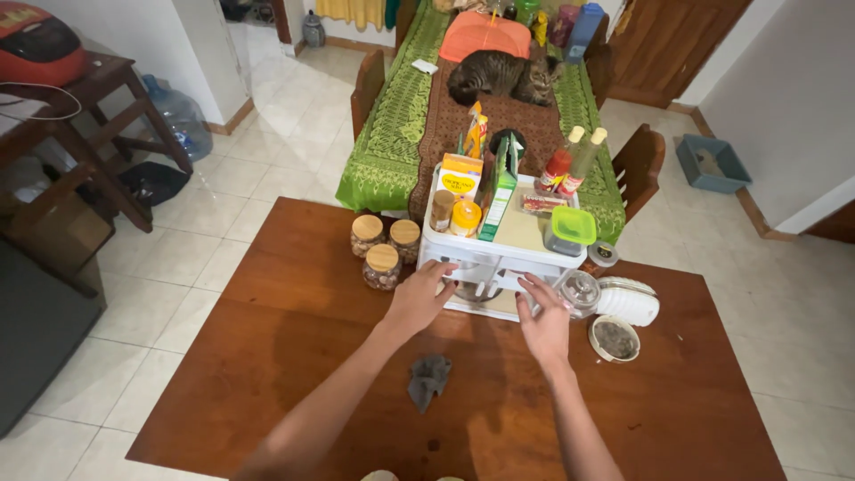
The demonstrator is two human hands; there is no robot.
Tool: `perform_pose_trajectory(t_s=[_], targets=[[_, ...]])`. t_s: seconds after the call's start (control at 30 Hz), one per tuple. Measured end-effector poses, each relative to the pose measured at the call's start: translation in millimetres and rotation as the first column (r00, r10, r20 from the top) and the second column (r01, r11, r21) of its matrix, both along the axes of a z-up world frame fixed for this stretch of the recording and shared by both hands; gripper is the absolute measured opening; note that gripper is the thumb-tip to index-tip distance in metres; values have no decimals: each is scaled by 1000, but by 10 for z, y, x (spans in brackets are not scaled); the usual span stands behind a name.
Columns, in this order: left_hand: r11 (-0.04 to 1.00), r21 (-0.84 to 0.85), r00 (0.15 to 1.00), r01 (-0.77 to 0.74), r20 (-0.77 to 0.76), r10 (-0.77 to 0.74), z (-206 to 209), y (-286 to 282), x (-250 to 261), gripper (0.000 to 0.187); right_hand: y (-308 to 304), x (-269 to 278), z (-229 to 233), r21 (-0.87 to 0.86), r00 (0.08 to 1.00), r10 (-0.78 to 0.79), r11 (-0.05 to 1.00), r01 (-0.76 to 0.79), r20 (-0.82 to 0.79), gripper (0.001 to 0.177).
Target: Organizing various food containers and cleaning a table.
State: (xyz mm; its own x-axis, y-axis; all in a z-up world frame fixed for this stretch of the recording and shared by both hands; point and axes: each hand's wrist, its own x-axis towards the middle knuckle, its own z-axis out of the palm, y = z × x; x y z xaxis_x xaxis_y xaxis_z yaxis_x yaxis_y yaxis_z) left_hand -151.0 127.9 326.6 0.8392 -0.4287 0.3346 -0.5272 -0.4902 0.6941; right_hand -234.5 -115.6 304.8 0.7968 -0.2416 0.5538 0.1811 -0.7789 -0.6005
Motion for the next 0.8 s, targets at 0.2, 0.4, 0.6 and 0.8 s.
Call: perform_pose_trajectory(t_s=[0.2,0.4,0.6,0.8], targets=[[1000,-13,1000,-10,-7,10,-30,35,-43,29,118,-67,72,161,964,-75,980,119,-254,33],[1000,-29,1000,4,8,-3,-43,12,-91,29,54,-81,-33,17,992,-59,998,61,-110,31],[1000,7,999,28,32,-28,-13,-3,-135,31,49,-94,-76,14,999,-3,1000,4,-40,31],[1000,-1,1000,21,-4,-21,3,6,-106,30,101,-144,12,178,973,-47,980,88,-224,33]])
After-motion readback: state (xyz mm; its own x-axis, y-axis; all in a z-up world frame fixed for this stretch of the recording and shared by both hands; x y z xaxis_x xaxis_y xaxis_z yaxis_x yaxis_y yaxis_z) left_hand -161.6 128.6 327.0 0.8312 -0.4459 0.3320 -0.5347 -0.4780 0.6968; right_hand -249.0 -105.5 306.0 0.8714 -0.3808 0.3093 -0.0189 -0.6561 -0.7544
